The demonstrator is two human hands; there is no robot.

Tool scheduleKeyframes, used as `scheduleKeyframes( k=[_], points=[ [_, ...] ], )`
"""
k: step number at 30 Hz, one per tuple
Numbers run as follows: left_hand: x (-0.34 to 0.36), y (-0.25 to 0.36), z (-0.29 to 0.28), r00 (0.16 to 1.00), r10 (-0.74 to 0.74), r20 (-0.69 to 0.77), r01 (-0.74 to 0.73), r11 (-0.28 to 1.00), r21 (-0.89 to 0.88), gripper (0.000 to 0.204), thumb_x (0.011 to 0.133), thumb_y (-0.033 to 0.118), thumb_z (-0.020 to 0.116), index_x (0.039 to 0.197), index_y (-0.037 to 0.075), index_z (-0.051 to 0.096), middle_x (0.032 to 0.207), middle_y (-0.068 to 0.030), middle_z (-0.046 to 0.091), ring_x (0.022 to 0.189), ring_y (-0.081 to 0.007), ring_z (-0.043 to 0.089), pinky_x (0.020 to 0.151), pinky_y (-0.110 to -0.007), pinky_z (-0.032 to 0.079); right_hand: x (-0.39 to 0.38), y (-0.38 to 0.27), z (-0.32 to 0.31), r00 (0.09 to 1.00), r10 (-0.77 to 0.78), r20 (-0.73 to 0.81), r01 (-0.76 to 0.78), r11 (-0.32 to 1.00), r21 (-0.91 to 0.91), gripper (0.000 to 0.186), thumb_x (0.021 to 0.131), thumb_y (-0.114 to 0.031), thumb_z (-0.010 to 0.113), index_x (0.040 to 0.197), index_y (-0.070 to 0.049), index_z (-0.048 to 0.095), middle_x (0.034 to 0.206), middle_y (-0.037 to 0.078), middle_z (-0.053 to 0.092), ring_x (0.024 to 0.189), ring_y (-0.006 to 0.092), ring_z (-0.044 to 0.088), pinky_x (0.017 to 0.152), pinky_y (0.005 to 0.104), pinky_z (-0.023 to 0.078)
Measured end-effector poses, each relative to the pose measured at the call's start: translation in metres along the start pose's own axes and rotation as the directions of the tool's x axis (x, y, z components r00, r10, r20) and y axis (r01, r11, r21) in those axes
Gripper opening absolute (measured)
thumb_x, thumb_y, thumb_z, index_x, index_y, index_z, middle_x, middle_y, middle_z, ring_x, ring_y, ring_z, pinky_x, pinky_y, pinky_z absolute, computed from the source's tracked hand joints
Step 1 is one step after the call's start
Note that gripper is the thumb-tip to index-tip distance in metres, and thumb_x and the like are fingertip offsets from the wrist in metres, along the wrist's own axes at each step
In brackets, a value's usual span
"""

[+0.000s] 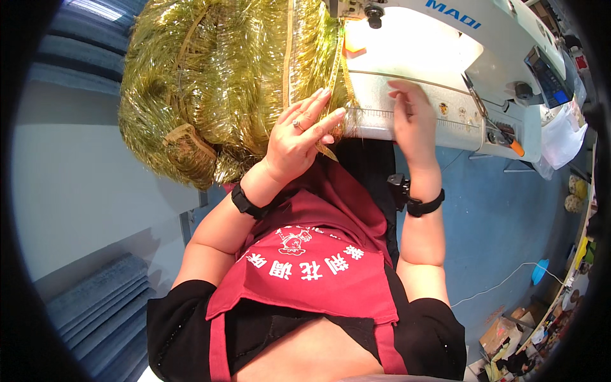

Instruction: The person sews a gold tinsel garland using a sewing machine. They guide the garland under the needle, adjust its position, and operate the machine to stitch along its length.

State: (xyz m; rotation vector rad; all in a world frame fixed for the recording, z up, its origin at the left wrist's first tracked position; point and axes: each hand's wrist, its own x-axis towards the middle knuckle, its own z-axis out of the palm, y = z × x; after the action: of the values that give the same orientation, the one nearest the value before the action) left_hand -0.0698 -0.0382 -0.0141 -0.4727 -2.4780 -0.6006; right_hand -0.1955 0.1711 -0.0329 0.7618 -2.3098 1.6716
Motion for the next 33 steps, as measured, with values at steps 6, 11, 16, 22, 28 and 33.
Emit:
scheduleKeyframes(
  k=[6,11,16,22,28,33],
  points=[
    [0.002,0.002,-0.004,1.000,-0.024,0.003,0.024,1.000,0.013,0.046,0.084,0.001,0.063,0.130,0.004,0.069,0.141,-0.0207,0.062,0.131,-0.0363,0.060,0.107,-0.046,0.046,0.030,0.011,0.008,0.989,0.025,0.147,-0.019,0.999,-0.042,0.019,0.091,-0.007,0.067,0.109,-0.008,0.072,0.103,0.009,0.071,0.090,0.0273,0.070,0.077,0.0374,0.055],
    [0.003,0.002,-0.005,1.000,-0.030,-0.002,0.030,0.999,0.014,0.048,0.083,0.000,0.062,0.130,0.004,0.069,0.141,-0.0206,0.062,0.132,-0.0358,0.059,0.107,-0.046,0.046,0.049,0.014,0.039,0.895,-0.343,0.285,0.377,0.924,-0.070,0.017,0.087,-0.009,0.072,0.103,-0.011,0.076,0.113,0.005,0.069,0.098,0.0273,0.068,0.083,0.0387,0.055],
    [0.002,-0.001,-0.005,1.000,-0.013,-0.022,0.013,1.000,0.015,0.046,0.087,0.006,0.064,0.133,0.007,0.067,0.142,-0.0193,0.061,0.132,-0.0351,0.059,0.106,-0.046,0.046,0.056,0.012,0.043,0.837,-0.411,0.360,0.458,0.888,-0.051,0.017,0.085,-0.008,0.073,0.100,-0.012,0.077,0.115,0.004,0.069,0.102,0.0283,0.068,0.089,0.0402,0.054],
    [0.002,-0.004,-0.006,1.000,-0.013,-0.028,0.013,1.000,0.016,0.045,0.090,0.010,0.066,0.135,0.010,0.066,0.142,-0.0181,0.061,0.131,-0.0345,0.060,0.105,-0.045,0.047,0.056,0.007,0.039,0.764,-0.454,0.459,0.541,0.838,-0.071,0.025,0.081,-0.007,0.071,0.105,-0.010,0.075,0.117,0.002,0.070,0.105,0.0288,0.066,0.094,0.0411,0.052],
    [0.002,-0.002,-0.005,0.999,-0.024,-0.027,0.024,1.000,-0.001,0.035,0.097,0.011,0.058,0.129,0.004,0.069,0.140,-0.0206,0.062,0.130,-0.0359,0.060,0.107,-0.047,0.047,0.055,0.008,0.035,0.797,-0.377,0.471,0.446,0.894,-0.040,0.026,0.081,-0.007,0.069,0.106,-0.009,0.075,0.121,0.004,0.068,0.109,0.0301,0.065,0.097,0.0411,0.051],
    [0.001,-0.003,-0.005,0.998,-0.030,-0.048,0.029,1.000,-0.003,0.033,0.100,0.016,0.057,0.130,0.005,0.069,0.139,-0.0198,0.063,0.130,-0.0351,0.061,0.107,-0.046,0.047,0.056,0.015,0.040,0.813,-0.326,0.482,0.325,0.942,0.087,0.025,0.083,-0.008,0.070,0.108,-0.009,0.075,0.123,0.005,0.067,0.112,0.0301,0.064,0.100,0.0410,0.050]
  ],
)
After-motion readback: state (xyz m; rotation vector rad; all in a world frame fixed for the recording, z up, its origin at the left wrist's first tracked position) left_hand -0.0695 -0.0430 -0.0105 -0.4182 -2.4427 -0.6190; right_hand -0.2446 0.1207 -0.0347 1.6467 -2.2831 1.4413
